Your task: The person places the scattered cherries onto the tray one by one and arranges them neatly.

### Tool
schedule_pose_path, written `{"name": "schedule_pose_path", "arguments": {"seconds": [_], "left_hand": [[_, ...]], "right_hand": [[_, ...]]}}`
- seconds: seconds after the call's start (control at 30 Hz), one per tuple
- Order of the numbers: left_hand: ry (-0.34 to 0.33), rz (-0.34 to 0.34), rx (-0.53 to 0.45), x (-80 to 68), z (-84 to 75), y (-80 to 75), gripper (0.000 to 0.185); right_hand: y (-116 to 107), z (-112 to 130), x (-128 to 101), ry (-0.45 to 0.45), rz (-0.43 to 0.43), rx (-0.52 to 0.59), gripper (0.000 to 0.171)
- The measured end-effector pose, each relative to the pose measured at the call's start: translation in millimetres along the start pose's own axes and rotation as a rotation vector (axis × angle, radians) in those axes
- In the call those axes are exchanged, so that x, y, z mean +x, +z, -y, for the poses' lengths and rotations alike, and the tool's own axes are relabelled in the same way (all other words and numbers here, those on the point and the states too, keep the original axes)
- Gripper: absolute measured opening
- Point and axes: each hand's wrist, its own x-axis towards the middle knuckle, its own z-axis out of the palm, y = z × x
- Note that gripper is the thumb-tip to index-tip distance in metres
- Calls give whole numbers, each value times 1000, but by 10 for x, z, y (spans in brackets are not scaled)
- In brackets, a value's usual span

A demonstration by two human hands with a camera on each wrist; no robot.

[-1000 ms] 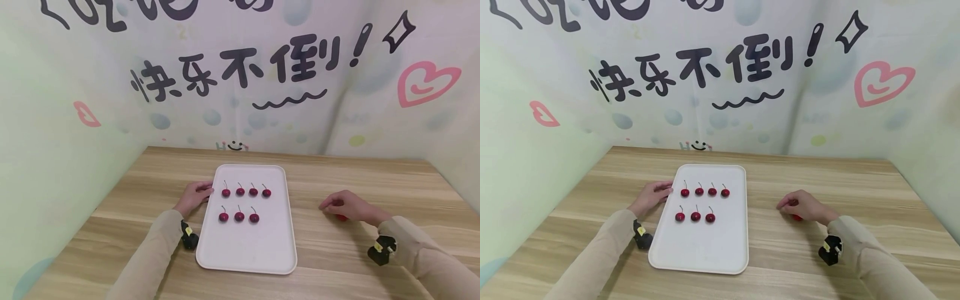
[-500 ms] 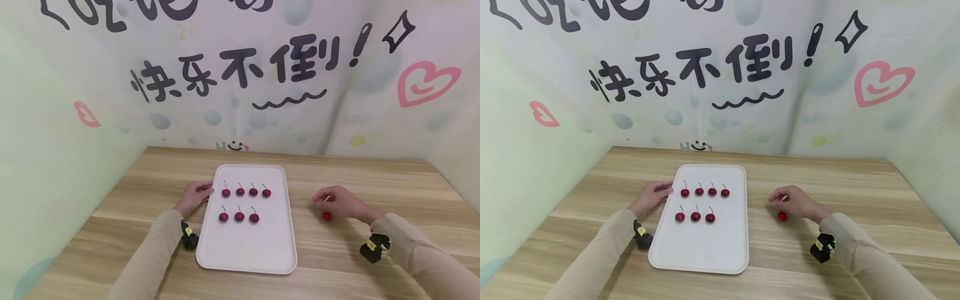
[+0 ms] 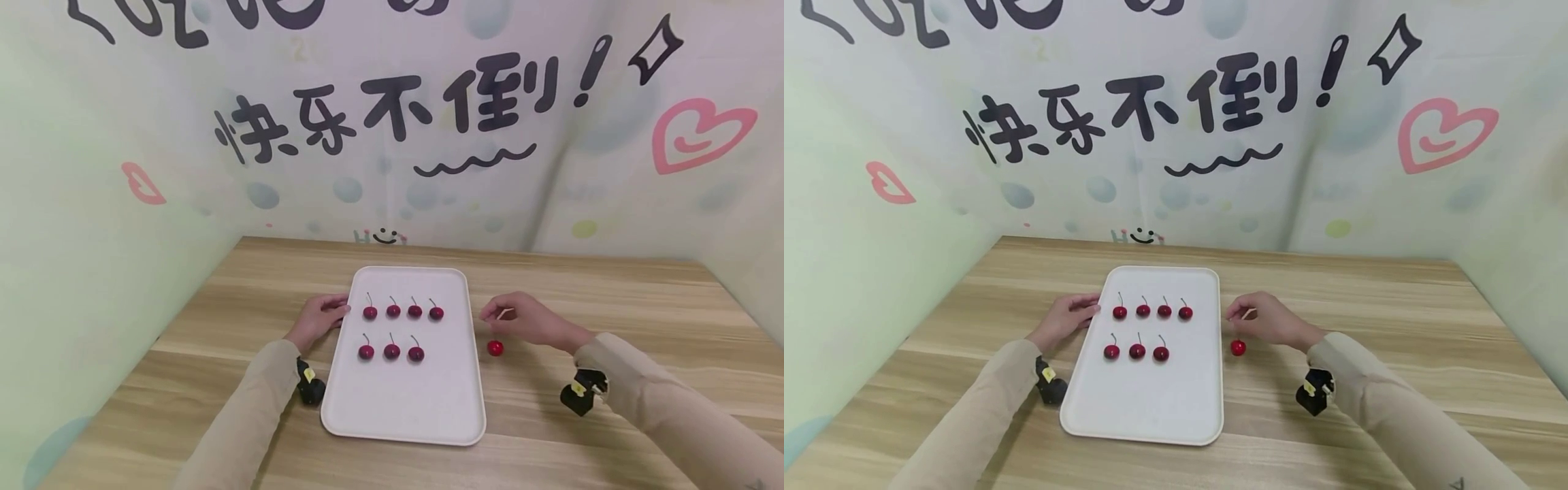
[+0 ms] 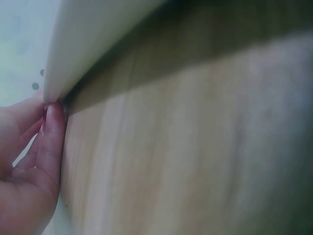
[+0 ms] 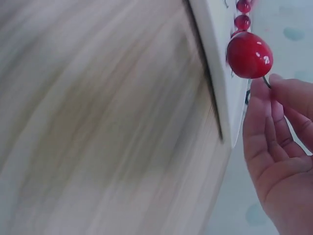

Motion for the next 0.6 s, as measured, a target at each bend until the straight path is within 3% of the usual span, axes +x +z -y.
{"name": "schedule_pose_path", "arguments": {"seconds": [0.6], "left_hand": [[7,-5,-8,17,24,-2,36]], "right_hand": [[356,252,318,11,66,101,17]]}}
